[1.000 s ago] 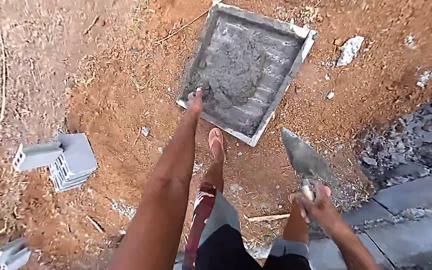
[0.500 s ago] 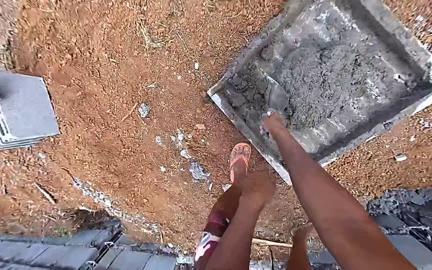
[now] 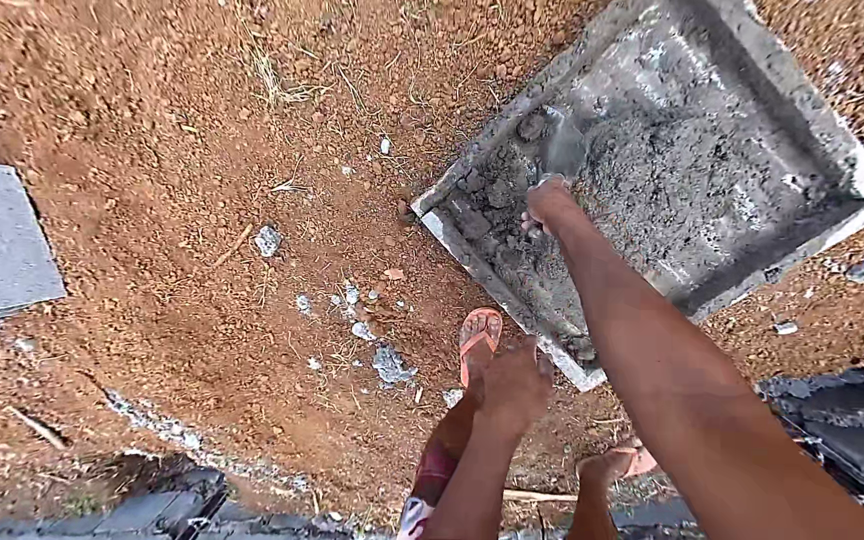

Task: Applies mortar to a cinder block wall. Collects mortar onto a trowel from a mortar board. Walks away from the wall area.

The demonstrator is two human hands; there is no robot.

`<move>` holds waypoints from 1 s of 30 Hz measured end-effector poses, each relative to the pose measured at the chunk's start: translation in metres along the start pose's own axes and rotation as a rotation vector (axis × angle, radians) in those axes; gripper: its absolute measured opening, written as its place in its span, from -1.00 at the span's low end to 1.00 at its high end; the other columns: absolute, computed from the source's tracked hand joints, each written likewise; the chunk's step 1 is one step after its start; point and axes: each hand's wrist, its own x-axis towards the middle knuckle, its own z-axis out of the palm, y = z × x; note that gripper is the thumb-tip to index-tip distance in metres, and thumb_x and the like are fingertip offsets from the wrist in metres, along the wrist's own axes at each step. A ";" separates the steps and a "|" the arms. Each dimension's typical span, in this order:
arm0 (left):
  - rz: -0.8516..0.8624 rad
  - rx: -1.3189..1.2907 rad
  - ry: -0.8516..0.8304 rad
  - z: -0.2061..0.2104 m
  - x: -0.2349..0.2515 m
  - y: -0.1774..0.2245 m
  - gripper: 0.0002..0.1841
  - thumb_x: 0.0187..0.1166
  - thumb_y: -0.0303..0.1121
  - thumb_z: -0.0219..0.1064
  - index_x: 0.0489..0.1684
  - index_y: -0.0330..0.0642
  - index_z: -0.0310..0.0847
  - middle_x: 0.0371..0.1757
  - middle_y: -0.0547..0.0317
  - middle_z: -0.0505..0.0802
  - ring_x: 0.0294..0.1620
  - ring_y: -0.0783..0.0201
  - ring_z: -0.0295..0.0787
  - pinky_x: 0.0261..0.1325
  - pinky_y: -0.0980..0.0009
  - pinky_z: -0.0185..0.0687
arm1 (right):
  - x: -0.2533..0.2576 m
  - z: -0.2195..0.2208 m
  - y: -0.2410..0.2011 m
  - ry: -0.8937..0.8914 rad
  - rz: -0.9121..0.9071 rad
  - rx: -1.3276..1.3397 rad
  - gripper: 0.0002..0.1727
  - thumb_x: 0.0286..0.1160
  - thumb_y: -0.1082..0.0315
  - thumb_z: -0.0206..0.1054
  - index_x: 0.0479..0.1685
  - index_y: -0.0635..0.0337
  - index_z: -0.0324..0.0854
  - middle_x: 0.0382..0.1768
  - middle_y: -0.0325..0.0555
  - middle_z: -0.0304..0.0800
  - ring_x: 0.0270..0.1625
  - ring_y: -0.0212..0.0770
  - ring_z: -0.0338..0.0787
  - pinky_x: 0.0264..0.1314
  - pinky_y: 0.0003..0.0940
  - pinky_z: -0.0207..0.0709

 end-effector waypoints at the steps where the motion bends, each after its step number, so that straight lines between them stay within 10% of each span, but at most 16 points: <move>1: 0.003 0.015 0.012 0.000 0.001 0.000 -0.47 0.84 -0.04 0.00 0.73 -0.02 0.39 0.48 -0.12 0.71 0.46 -0.12 0.68 0.48 -0.16 0.55 | -0.010 0.017 0.009 -0.009 -0.014 -0.103 -0.35 0.83 0.26 -0.01 0.81 0.21 -0.14 0.19 0.26 0.64 -0.18 -0.02 0.87 -0.11 -0.09 0.78; 7: -0.006 0.141 -0.013 0.006 -0.003 0.020 -0.54 0.82 -0.03 0.03 0.44 -0.08 0.63 0.30 -0.15 0.80 0.36 -0.16 0.73 0.38 -0.23 0.56 | -0.077 0.029 0.151 -0.194 -0.089 -0.460 -0.32 0.83 0.17 0.05 0.80 0.34 0.01 0.38 0.40 0.65 0.46 0.30 0.68 0.51 0.22 0.50; 14: 0.105 0.116 0.027 0.043 -0.016 0.013 -0.47 0.83 -0.06 0.02 0.69 -0.05 0.44 0.47 -0.14 0.72 0.45 -0.12 0.68 0.50 -0.15 0.52 | -0.108 -0.104 0.246 0.340 -0.066 -0.378 -0.40 0.84 0.17 0.10 0.70 0.35 0.15 0.02 0.51 0.75 0.14 0.49 0.79 0.23 0.40 0.57; 19: 0.065 0.182 -0.010 0.079 -0.021 0.023 -0.48 0.84 -0.09 0.01 0.70 -0.05 0.42 0.42 -0.15 0.75 0.42 -0.11 0.71 0.47 -0.13 0.55 | 0.001 -0.083 0.228 0.196 0.039 -0.440 -0.29 0.79 0.27 0.05 0.83 0.31 -0.14 0.23 0.54 0.68 0.29 0.47 0.76 0.27 0.37 0.61; 26: 0.151 0.201 -0.016 0.113 -0.016 0.060 -0.50 0.83 -0.12 0.04 0.65 -0.11 0.47 0.45 -0.13 0.74 0.44 -0.07 0.70 0.51 -0.10 0.53 | -0.101 -0.094 0.267 0.199 -0.140 -0.206 -0.40 0.87 0.10 0.00 0.71 0.30 0.13 -0.08 0.41 0.78 0.00 0.40 0.85 0.05 0.35 0.67; 30: 0.137 0.247 -0.039 0.125 -0.007 0.077 -0.49 0.84 -0.10 0.03 0.69 -0.08 0.44 0.42 -0.13 0.75 0.43 -0.06 0.71 0.51 -0.10 0.53 | -0.039 -0.095 0.275 -0.066 -0.132 -0.028 -0.35 0.87 -0.02 0.02 0.73 0.26 0.24 0.10 0.42 0.75 -0.08 0.29 0.86 0.04 0.27 0.69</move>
